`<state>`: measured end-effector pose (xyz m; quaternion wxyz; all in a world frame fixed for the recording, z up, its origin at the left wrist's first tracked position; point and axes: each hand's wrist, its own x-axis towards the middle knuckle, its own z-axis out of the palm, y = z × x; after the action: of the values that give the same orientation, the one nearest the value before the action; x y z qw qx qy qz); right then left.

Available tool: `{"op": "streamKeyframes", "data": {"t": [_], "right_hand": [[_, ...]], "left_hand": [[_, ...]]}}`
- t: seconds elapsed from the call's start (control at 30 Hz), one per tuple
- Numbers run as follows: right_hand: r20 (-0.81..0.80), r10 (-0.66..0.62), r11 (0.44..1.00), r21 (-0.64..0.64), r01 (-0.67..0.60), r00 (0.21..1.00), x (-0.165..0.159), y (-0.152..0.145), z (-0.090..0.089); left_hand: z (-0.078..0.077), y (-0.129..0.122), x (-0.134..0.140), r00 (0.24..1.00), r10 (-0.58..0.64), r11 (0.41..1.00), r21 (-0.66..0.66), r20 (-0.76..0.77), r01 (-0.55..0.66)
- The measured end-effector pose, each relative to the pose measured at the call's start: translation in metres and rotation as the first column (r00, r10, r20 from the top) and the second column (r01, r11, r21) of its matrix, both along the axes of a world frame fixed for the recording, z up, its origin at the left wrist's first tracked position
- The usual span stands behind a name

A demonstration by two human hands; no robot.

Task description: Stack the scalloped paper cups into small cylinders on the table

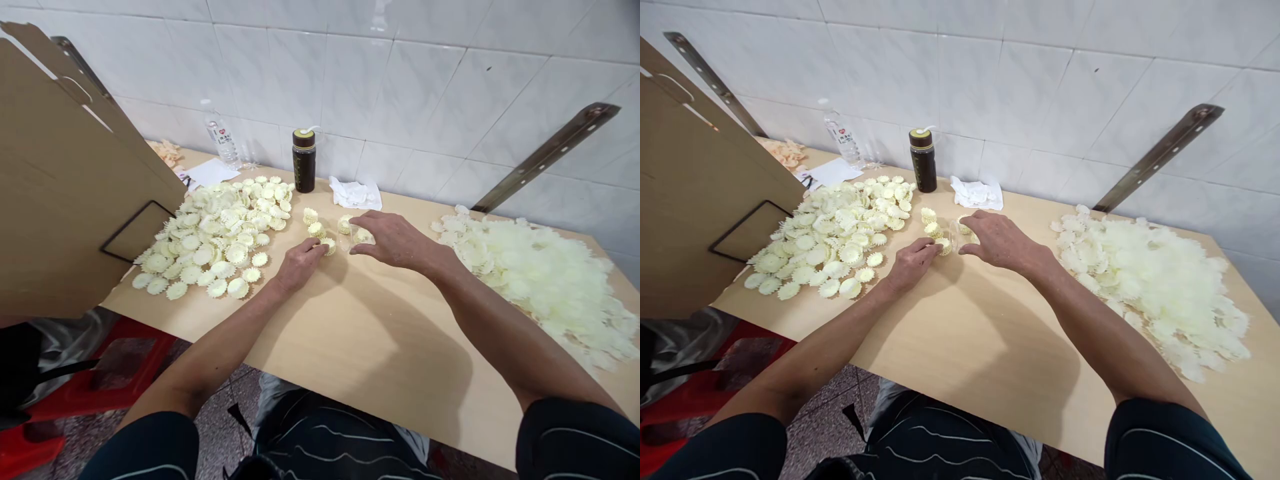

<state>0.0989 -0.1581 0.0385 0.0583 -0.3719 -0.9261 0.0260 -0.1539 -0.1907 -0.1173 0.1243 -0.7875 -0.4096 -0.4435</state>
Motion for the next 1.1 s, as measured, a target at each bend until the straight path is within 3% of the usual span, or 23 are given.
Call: {"op": "streamKeyframes", "data": {"t": [0.3, 0.7, 0.93, 1.1], "right_hand": [[0.267, 0.028, 0.999, -0.041, -0.018, 0.963, -0.04, 0.012, 0.025], [0.351, 0.129, 0.982, 0.085, -0.169, 0.927, -0.064, 0.017, 0.019], [0.244, 0.059, 0.984, 0.15, -0.097, 0.968, -0.064, 0.017, 0.024], [0.294, 0.058, 0.989, 0.116, -0.096, 0.954, -0.061, 0.018, 0.022]], "left_hand": [[0.001, -0.001, -0.003, 0.999, -0.032, 0.999, -0.02, -0.015, 0.031], [0.001, 0.0, -0.005, 0.999, -0.038, 0.98, -0.193, 0.03, 0.044], [0.001, 0.0, -0.005, 0.999, -0.048, 0.983, -0.179, 0.024, 0.052], [0.001, 0.001, -0.005, 0.999, -0.038, 0.987, -0.155, 0.019, 0.041]]}}
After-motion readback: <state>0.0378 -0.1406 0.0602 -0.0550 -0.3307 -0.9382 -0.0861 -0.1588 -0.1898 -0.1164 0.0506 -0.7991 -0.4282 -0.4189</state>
